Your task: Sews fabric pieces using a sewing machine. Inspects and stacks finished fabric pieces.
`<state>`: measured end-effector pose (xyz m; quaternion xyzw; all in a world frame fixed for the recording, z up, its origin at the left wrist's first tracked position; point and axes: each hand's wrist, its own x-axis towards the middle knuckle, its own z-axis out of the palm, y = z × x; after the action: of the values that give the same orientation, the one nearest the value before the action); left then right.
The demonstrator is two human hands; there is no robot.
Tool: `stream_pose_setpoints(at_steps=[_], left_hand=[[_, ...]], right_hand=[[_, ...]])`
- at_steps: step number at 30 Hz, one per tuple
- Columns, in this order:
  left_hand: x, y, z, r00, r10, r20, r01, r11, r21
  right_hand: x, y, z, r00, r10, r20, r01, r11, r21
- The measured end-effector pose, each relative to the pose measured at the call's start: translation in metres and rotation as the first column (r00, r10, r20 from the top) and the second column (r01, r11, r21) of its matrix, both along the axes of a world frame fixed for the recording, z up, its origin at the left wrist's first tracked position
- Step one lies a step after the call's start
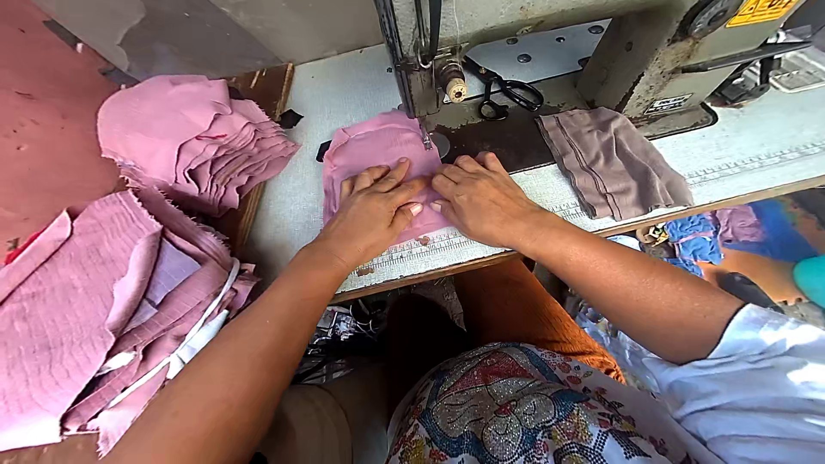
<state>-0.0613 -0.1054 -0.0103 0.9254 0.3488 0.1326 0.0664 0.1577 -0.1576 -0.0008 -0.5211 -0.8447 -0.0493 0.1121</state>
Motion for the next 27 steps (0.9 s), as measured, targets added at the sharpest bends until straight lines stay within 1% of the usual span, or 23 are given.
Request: stream_pose_setpoints(at_steps=[3,5,7,10,13,15,16,18,20,21,27], left_hand=[[0.004,0.011,0.001,0.999,0.015,-0.032,-0.016,1.000,-0.018],[0.003,0.020,0.000,0.999,0.018,-0.034,-0.018,1.000,-0.020],[0.002,0.028,-0.003,0.999,0.026,-0.026,-0.027,0.999,-0.020],[0.003,0.031,0.001,0.999,0.036,-0.025,-0.037,0.999,-0.030],[0.001,0.035,0.003,0.999,0.019,-0.028,-0.019,1.000,-0.004],[-0.002,0.033,0.007,0.999,0.020,-0.045,-0.021,1.000,-0.011],[-0.003,0.032,0.010,0.997,0.028,-0.067,-0.029,0.999,-0.019],[-0.003,0.029,0.015,0.996,0.027,-0.085,-0.028,1.000,-0.010],[-0.001,0.026,0.018,0.992,0.038,-0.121,-0.038,0.999,0.006],[0.001,0.024,0.020,0.988,0.046,-0.145,-0.046,0.999,0.004],[0.007,0.023,0.021,0.983,0.072,-0.168,-0.060,0.995,0.075]], right_hand=[[0.001,0.003,0.004,0.999,-0.027,-0.036,0.025,0.998,-0.061],[-0.001,0.000,0.001,0.998,0.023,-0.050,-0.025,0.999,-0.049],[-0.002,-0.003,0.000,0.999,0.049,-0.017,-0.050,0.997,-0.065],[0.003,0.004,0.005,0.999,0.024,0.021,-0.022,0.996,-0.086],[0.012,0.015,0.011,0.998,-0.030,0.054,0.037,0.990,-0.134],[0.015,0.021,0.011,0.998,-0.046,0.045,0.051,0.990,-0.129],[0.014,0.022,0.010,0.999,-0.034,0.017,0.035,0.994,-0.107],[0.009,0.018,0.007,0.998,0.049,-0.037,-0.050,0.998,-0.048],[0.004,0.015,0.002,0.992,0.123,-0.042,-0.124,0.992,-0.029],[0.003,0.014,0.001,0.991,0.131,-0.028,-0.131,0.991,-0.029],[0.016,0.023,0.005,1.000,0.022,0.008,-0.021,0.996,-0.088]])
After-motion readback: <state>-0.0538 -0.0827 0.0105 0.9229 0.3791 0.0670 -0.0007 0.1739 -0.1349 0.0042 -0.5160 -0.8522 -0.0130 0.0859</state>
